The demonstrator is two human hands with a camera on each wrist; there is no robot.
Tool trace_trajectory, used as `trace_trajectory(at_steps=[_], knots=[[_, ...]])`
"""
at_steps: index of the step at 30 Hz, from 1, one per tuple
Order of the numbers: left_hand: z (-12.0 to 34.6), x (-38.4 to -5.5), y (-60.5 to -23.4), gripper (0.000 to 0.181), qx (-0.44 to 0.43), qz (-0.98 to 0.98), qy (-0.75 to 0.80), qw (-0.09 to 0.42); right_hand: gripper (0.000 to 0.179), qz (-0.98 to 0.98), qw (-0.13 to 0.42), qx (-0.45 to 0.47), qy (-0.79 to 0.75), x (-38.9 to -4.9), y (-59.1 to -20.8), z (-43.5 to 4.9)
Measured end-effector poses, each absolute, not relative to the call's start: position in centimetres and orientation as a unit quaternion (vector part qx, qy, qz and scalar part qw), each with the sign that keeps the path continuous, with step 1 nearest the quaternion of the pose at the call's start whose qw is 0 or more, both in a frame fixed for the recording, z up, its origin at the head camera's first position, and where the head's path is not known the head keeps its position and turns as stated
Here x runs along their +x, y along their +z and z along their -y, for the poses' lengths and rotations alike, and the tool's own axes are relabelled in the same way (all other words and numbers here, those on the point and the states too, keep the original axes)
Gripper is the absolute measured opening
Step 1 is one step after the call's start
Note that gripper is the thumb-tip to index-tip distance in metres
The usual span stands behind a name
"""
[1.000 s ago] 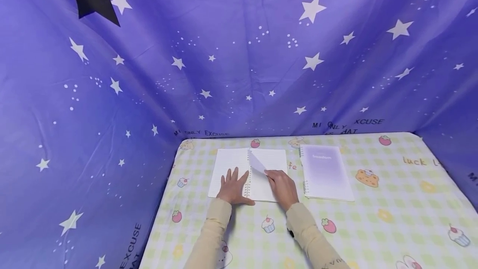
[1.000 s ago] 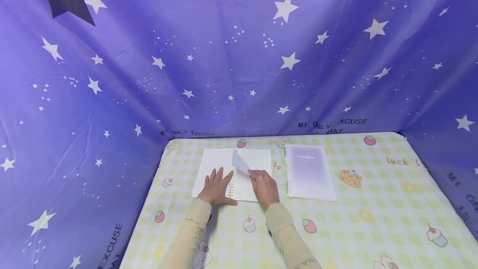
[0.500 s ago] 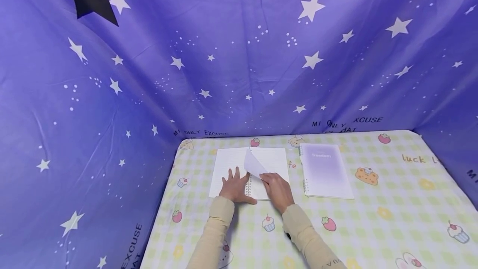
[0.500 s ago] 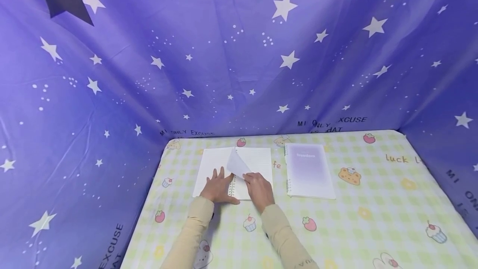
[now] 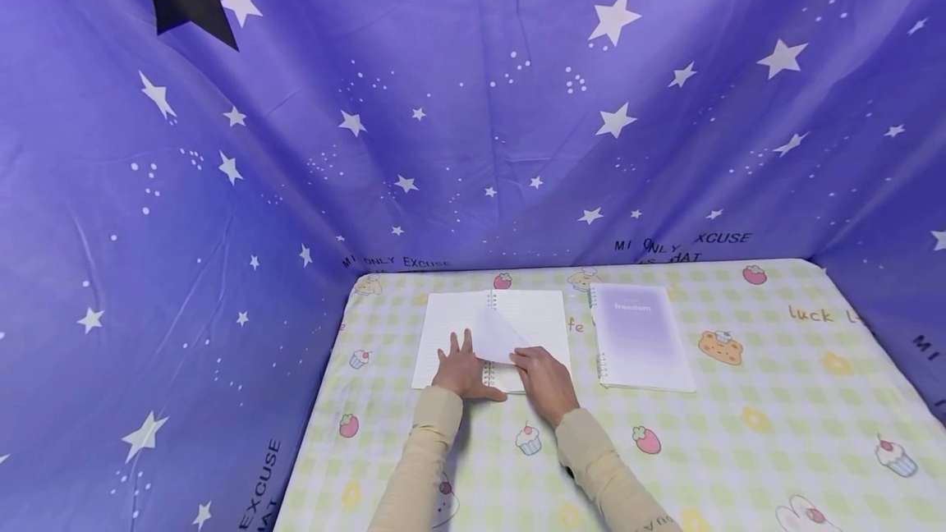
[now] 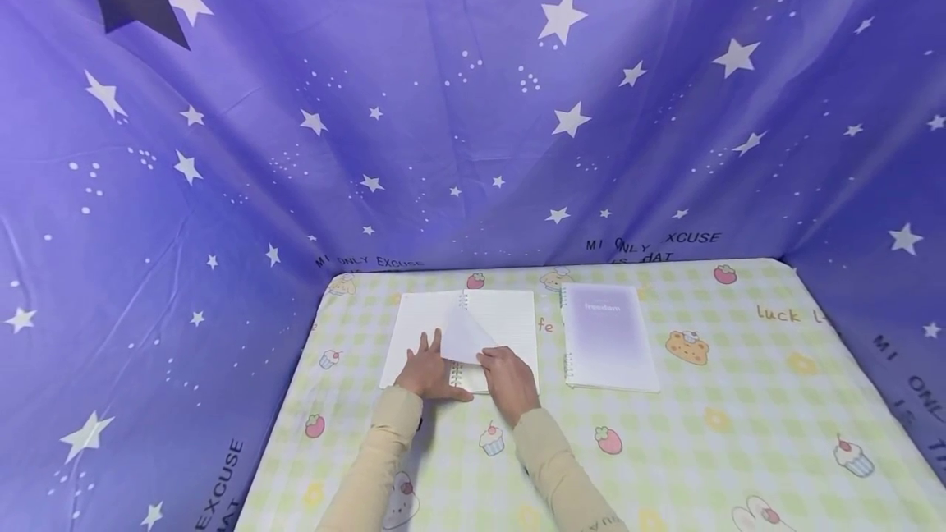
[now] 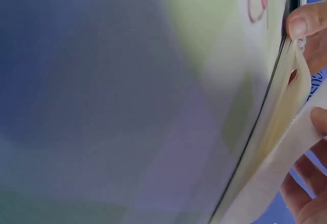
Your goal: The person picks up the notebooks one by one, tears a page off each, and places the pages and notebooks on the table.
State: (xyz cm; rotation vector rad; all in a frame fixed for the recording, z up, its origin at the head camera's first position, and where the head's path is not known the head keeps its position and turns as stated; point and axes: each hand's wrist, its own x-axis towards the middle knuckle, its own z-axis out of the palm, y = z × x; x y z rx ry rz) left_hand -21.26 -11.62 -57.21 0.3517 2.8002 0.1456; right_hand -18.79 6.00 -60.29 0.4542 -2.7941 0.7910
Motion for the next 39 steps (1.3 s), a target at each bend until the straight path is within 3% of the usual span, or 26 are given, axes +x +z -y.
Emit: trace_trajectory(at_steps=[3,10,19,28,39], knots=[[11.5,-21.2,-57.2,0.099,0.119,-0.979,0.044,0.157,0.022,0.943,0.101,0.145,0.283,-18.4,-60.1,-6.0],[12.0,-20.7,-57.1,0.123,0.089,-0.976,0.139,0.140,0.020,0.927,0.112,0.146,0.326,-17.2,-60.4,-6.1],[12.6,-20.4,-57.6,0.119,0.111,-0.983,0.074,0.128,0.020,0.915,0.144,0.148,0.346,-16.1,-60.4,-6.3],[13.2,-19.8,-59.6,0.116,0.136,-0.974,0.164,0.078,0.022,0.900,0.172,0.172,0.362,-14.9,-59.7,-6.6],[13.8,-20.5,-62.0,0.108,0.145,-0.966,0.188,0.097,0.027,0.877,0.209,0.183,0.393,-13.1,-58.8,-7.6]])
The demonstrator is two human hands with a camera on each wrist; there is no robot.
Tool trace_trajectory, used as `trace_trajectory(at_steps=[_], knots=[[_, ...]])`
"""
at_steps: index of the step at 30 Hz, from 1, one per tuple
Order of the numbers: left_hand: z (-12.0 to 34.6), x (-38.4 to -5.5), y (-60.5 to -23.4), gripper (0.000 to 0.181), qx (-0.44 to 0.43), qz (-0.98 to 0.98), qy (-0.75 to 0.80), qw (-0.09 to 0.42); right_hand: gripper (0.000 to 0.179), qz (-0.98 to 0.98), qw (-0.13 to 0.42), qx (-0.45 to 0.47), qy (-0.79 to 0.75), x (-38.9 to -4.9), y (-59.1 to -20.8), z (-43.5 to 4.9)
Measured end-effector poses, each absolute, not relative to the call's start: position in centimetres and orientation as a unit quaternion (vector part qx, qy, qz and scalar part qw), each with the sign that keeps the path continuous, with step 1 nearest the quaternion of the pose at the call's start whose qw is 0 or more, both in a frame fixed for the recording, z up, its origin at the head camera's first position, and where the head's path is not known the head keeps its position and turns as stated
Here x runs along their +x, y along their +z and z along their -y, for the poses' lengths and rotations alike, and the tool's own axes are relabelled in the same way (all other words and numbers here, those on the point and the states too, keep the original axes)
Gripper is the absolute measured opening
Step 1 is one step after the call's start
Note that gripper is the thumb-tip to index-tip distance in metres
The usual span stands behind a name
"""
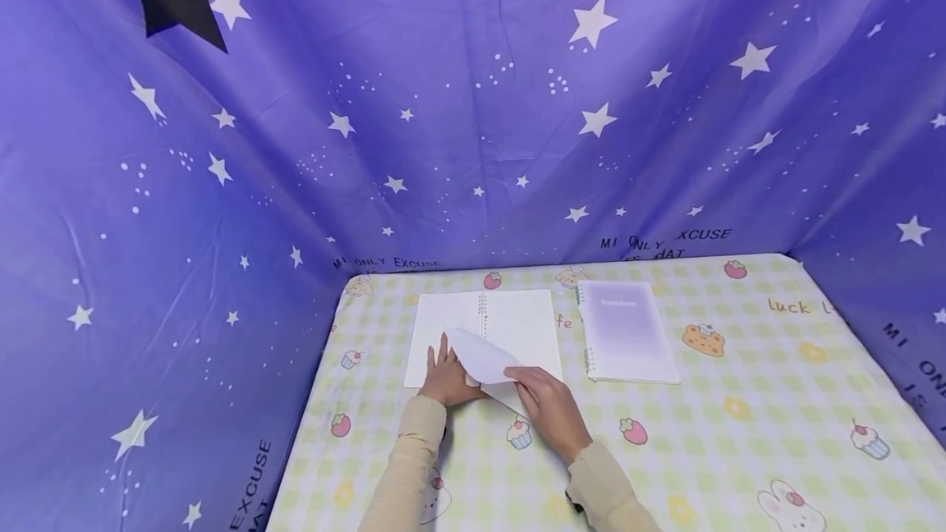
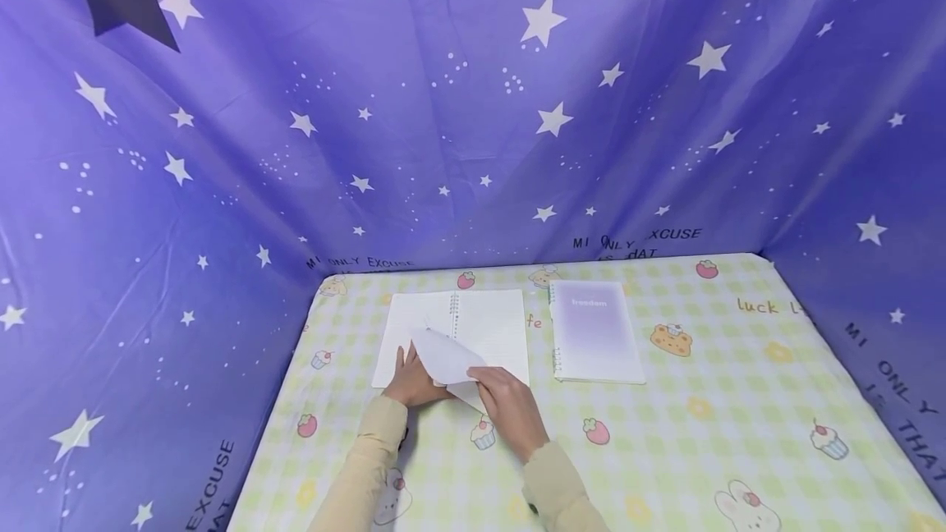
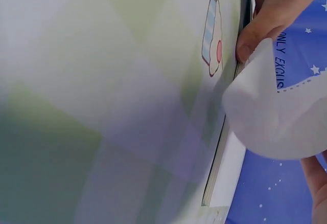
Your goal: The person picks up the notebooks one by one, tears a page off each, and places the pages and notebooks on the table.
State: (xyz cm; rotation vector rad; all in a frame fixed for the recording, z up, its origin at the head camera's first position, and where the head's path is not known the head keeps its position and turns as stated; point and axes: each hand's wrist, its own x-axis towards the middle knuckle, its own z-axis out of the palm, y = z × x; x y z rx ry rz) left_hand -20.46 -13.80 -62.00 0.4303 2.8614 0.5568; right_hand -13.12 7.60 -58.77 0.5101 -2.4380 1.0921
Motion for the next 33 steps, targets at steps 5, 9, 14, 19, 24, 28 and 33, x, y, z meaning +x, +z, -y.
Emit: trace_trajectory(at_steps=[5,9,14,19,24,28,33], knots=[[13.9,-20.7,-62.2,0.100,0.155,-0.971,0.146,0.109,0.030,0.874,0.202,0.166,0.409,-12.5,-58.7,-7.9],[13.9,-20.8,-62.3,0.097,0.160,-0.971,0.140,0.110,0.032,0.870,0.209,0.161,0.417,-12.1,-58.7,-8.0],[14.0,-20.8,-62.4,0.094,0.160,-0.971,0.137,0.116,0.031,0.864,0.215,0.157,0.427,-11.5,-58.8,-8.3],[14.1,-20.9,-62.3,0.095,0.159,-0.970,0.135,0.121,0.025,0.867,0.217,0.146,0.425,-11.0,-59.1,-8.7],[14.1,-20.8,-61.8,0.096,0.157,-0.969,0.144,0.126,0.023,0.866,0.225,0.150,0.421,-10.8,-59.6,-9.1],[14.0,-20.7,-61.2,0.094,0.159,-0.967,0.153,0.128,0.021,0.868,0.205,0.142,0.429,-10.6,-59.8,-9.2],[14.0,-20.8,-61.4,0.095,0.156,-0.967,0.154,0.134,0.022,0.883,0.158,0.124,0.424,-10.2,-60.1,-9.3]])
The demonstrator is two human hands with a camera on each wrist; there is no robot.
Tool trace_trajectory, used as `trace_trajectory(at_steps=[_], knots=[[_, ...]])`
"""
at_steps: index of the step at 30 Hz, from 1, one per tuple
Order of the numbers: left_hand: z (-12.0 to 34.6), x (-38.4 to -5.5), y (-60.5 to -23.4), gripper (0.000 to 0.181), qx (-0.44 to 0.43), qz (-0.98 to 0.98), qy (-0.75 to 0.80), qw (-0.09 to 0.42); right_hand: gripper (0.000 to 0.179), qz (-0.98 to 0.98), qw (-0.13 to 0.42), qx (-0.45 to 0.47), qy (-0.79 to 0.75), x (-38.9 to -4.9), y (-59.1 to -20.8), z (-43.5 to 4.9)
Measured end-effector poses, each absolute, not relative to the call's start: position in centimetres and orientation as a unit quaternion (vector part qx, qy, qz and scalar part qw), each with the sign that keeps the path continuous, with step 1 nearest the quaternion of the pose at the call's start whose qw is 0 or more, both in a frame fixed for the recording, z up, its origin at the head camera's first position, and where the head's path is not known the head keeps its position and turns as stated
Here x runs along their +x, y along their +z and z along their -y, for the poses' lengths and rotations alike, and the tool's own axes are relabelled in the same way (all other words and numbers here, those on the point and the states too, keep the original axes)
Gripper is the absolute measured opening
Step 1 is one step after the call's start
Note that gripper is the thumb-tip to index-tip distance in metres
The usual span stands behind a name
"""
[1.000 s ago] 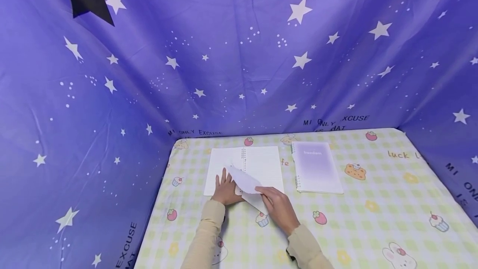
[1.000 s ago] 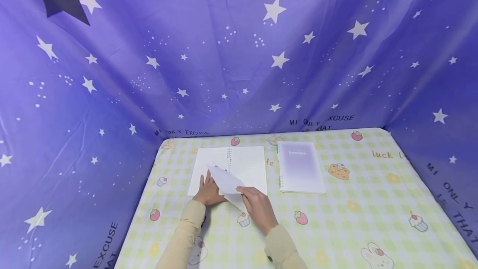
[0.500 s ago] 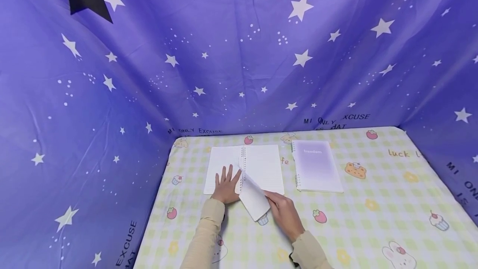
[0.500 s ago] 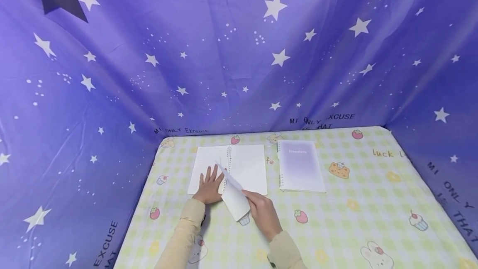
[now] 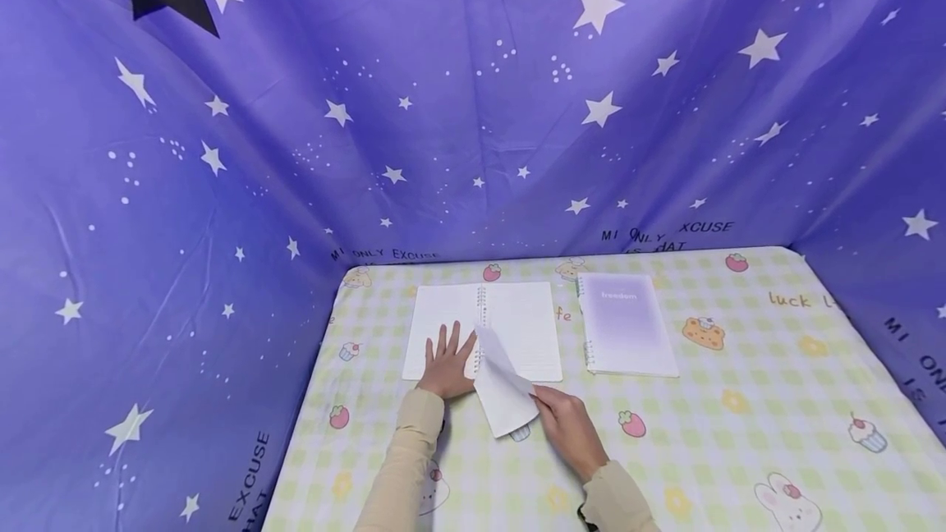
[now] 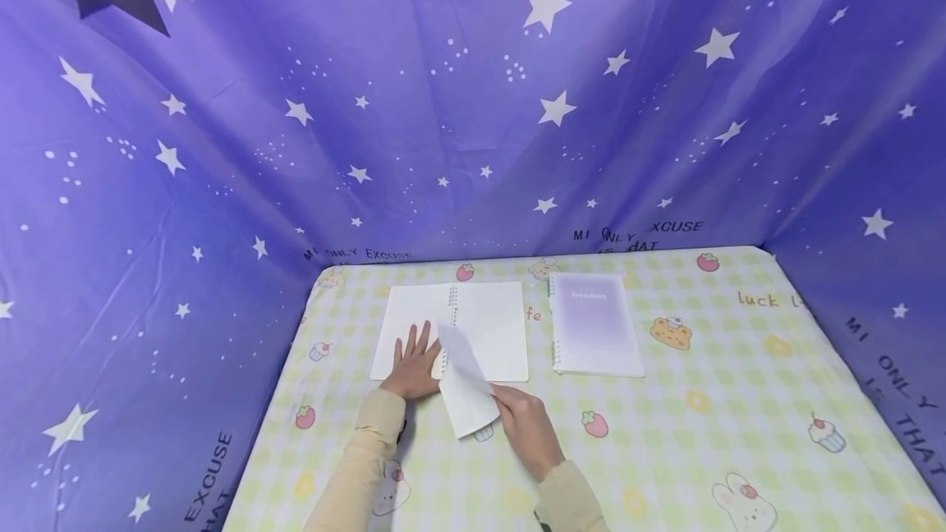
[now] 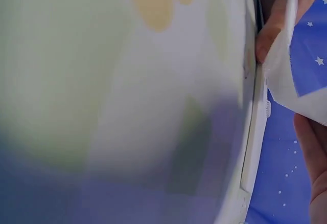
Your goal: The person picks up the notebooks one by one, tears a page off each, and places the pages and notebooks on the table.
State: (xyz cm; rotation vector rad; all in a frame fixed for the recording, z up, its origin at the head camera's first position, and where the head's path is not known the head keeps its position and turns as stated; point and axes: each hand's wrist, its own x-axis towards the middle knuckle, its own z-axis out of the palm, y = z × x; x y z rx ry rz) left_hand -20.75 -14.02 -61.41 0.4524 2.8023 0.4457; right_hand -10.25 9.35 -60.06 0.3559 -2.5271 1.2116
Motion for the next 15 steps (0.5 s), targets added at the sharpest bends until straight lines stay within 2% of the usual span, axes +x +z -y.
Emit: trace_trajectory(at_steps=[4,11,15], knots=[[14.0,-20.8,-61.4,0.095,0.154,-0.967,0.153,0.135,0.023,0.890,0.132,0.133,0.416,-10.1,-60.2,-9.5],[13.9,-20.6,-60.5,0.098,0.162,-0.963,0.171,0.132,0.022,0.890,0.125,0.146,0.413,-9.9,-59.8,-9.7],[13.9,-20.4,-60.3,0.082,0.169,-0.960,0.183,0.132,0.024,0.889,0.123,0.143,0.417,-9.7,-59.9,-9.9]])
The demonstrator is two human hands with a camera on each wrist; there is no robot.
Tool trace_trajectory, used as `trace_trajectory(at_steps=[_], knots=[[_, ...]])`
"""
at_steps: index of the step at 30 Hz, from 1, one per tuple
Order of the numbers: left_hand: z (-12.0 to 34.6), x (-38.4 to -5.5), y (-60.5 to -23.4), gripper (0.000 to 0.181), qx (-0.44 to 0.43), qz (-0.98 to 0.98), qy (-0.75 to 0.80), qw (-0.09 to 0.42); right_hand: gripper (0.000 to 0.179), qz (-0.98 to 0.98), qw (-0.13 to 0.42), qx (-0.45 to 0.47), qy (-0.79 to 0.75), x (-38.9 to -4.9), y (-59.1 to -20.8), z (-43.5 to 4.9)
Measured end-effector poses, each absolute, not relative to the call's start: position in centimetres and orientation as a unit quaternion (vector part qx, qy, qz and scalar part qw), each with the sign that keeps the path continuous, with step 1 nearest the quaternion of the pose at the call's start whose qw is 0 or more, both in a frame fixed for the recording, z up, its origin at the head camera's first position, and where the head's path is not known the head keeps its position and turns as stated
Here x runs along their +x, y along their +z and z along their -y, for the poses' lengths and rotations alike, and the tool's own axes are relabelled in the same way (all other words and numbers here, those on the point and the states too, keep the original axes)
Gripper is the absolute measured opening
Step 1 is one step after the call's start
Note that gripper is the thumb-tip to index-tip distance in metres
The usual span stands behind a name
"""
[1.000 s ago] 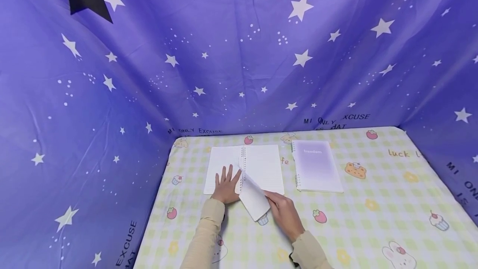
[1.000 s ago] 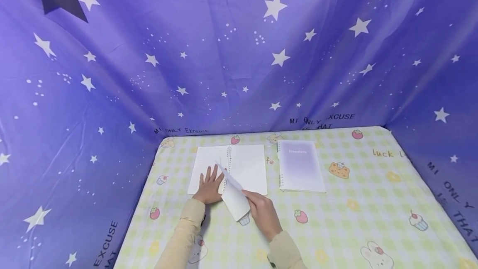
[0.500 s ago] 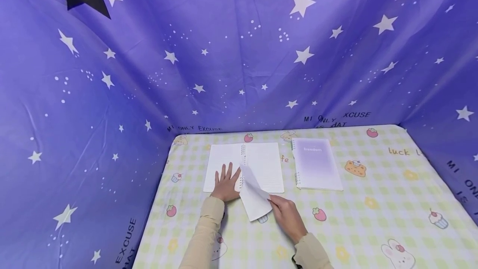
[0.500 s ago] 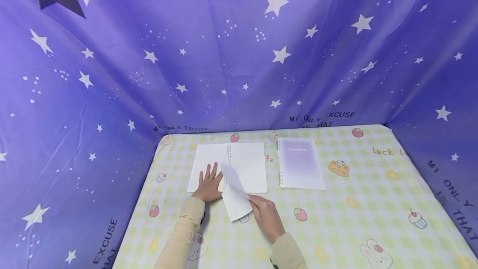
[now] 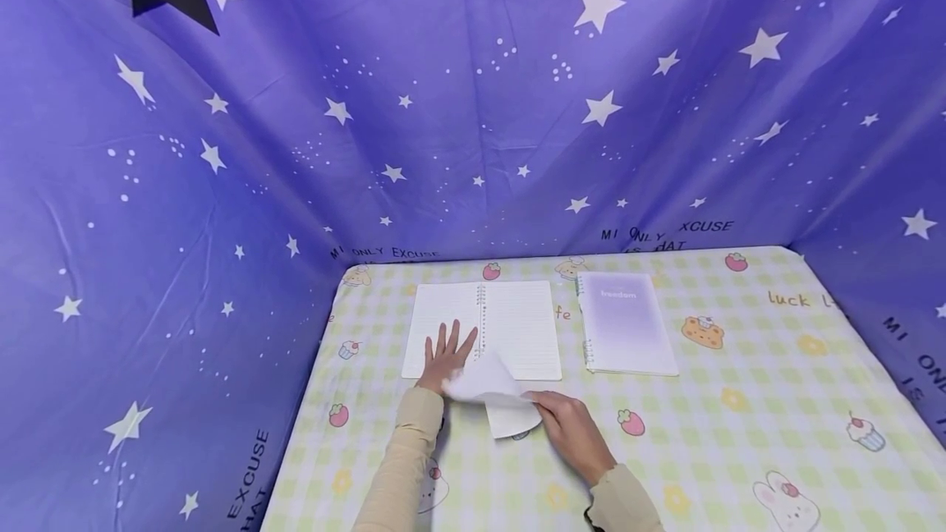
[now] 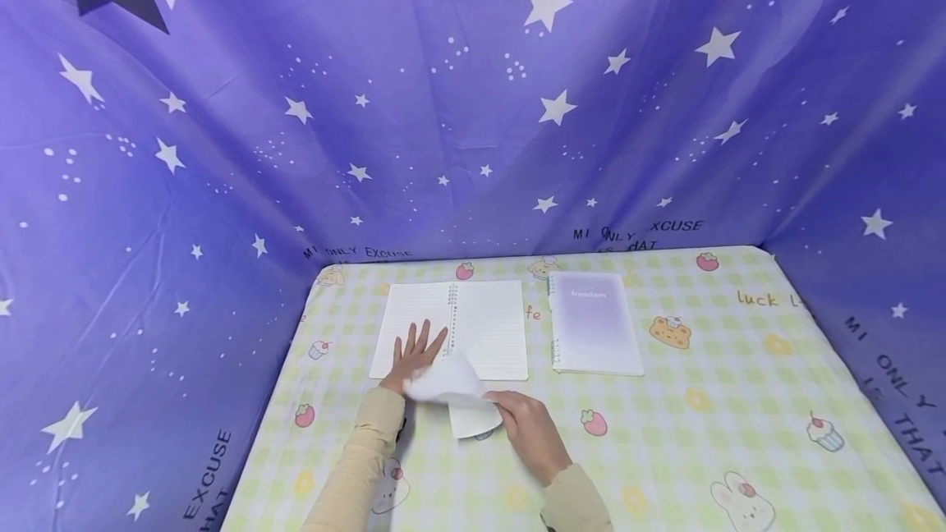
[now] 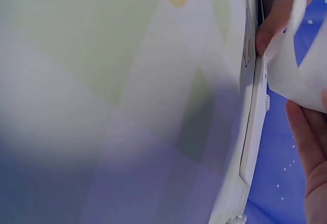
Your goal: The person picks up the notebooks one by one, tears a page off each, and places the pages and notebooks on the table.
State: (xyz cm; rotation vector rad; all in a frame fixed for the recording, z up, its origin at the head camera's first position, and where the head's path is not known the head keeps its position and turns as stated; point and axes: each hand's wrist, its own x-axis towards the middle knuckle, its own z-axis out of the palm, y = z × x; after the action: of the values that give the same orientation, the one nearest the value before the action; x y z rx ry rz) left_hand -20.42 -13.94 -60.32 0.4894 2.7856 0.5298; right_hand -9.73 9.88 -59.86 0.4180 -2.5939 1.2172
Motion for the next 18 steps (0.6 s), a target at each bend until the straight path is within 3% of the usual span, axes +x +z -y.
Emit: trace_trajectory(at_steps=[4,18], knots=[[13.8,-20.6,-60.6,0.072,0.166,-0.964,0.153,0.140,0.026,0.886,0.118,0.144,0.424,-9.7,-59.9,-10.0],[14.1,-21.4,-62.4,0.099,0.161,-0.965,0.154,0.137,0.020,0.896,0.048,0.160,0.411,-9.2,-58.9,-11.1]])
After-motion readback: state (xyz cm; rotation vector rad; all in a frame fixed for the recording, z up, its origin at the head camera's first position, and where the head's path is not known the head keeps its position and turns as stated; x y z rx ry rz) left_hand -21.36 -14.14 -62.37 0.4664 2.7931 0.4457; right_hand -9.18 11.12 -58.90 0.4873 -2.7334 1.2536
